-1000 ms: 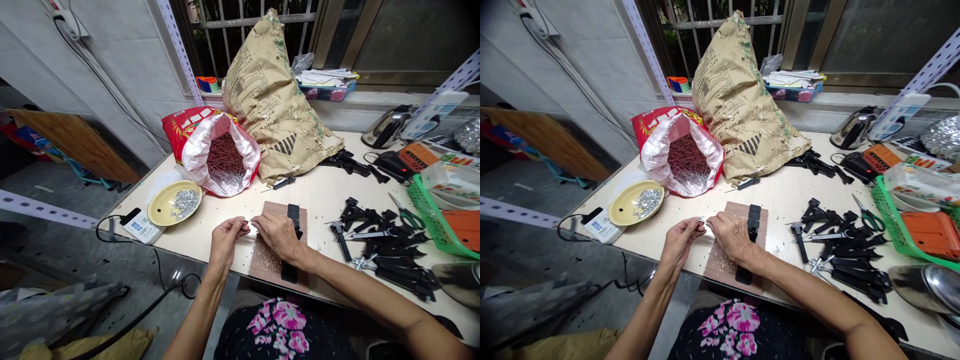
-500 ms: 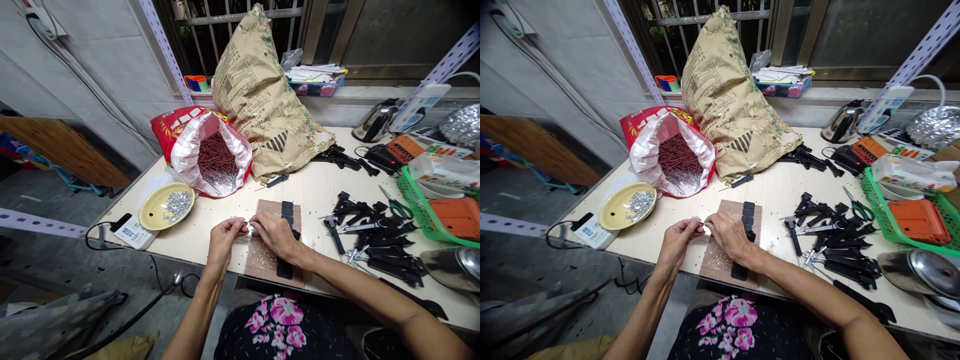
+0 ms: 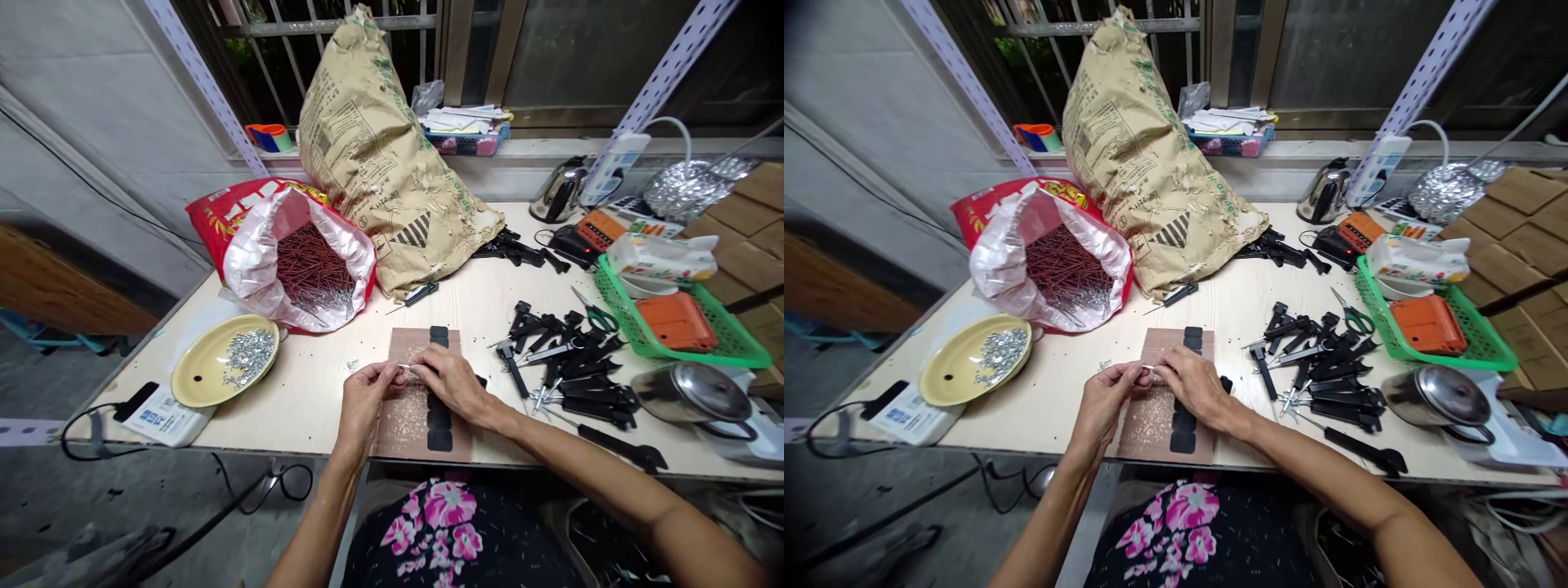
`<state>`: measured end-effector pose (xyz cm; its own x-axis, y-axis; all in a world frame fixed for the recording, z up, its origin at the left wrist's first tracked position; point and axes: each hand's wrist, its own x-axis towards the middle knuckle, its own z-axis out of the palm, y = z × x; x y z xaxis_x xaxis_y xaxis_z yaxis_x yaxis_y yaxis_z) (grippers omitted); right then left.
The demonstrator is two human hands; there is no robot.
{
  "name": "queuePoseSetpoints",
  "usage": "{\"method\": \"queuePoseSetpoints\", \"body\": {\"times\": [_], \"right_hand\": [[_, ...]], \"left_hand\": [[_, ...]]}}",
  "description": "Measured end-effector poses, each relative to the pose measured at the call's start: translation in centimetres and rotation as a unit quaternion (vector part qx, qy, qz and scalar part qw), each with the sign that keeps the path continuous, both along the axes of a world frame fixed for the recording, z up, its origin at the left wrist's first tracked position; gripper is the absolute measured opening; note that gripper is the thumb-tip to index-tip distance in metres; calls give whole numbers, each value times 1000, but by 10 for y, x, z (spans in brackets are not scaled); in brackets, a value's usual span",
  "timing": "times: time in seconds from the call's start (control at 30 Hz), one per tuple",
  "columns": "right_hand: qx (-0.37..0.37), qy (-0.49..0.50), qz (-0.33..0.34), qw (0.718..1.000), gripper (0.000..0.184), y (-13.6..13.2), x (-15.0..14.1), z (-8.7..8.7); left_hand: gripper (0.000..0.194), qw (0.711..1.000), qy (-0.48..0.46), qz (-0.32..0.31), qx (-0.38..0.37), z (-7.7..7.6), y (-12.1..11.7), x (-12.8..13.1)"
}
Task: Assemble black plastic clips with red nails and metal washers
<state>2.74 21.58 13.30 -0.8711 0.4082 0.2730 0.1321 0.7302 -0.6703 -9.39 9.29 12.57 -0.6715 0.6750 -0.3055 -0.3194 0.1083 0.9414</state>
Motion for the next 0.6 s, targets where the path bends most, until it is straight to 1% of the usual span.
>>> {"method": "queuePoseSetpoints", "body": {"times": [0.03, 0.07, 0.1, 0.13, 0.17, 0.2, 0.23, 0.27, 0.3, 0.33, 0.37, 0.4, 0.43, 0.47, 0.53, 0.57, 0.6], "right_hand": [[10, -1, -4, 1000, 15, 8, 4, 0], [26, -6, -12, 1000, 16, 18, 9, -1], [47, -13, -24, 999, 17, 28, 13, -2], [74, -23, -36, 996, 17, 39, 17, -4], [103, -35, -48, 993, 18, 48, 21, -7], [133, -47, -55, 989, 19, 55, 26, -11], [162, -54, -49, 984, 19, 59, 30, -15], [188, -56, -28, 980, 20, 61, 35, -19], [214, -50, 16, 976, 21, 60, 40, -23], [237, -39, 77, 968, 23, 58, 44, -26], [257, -26, 143, 955, 25, 55, 47, -28], [270, -13, 193, 943, 26, 53, 48, -28], [276, -6, 210, 938, 26, 53, 48, -28], [275, -5, 192, 942, 26, 54, 47, -27], [265, -15, 104, 958, 25, 58, 44, -24], [267, -16, 80, 960, 23, 59, 43, -23], [280, -15, 96, 955, 23, 59, 42, -22]], "left_hand": [[32, 999, 26, -14, -14, 0, 1, 3], [33, 997, 71, -29, -28, 0, 2, 5], [34, 989, 136, -42, -39, -1, 3, 7], [33, 974, 216, -53, -49, -3, 3, 9], [33, 950, 301, -62, -56, -5, 2, 10], [34, 920, 380, -75, -63, -9, 2, 11], [35, 888, 445, -90, -72, -15, 2, 12], [38, 860, 492, -108, -80, -21, 2, 13], [40, 838, 524, -127, -86, -28, 2, 13], [43, 821, 544, -144, -93, -35, 2, 13], [44, 809, 558, -158, -99, -42, 2, 14], [45, 800, 567, -167, -104, -48, 2, 14], [46, 794, 574, -170, -107, -52, 2, 14], [46, 789, 580, -171, -110, -56, 2, 13], [46, 784, 587, -169, -112, -59, 2, 13], [46, 782, 589, -169, -112, -59, 2, 13], [46, 780, 591, -171, -111, -59, 1, 13]]}}
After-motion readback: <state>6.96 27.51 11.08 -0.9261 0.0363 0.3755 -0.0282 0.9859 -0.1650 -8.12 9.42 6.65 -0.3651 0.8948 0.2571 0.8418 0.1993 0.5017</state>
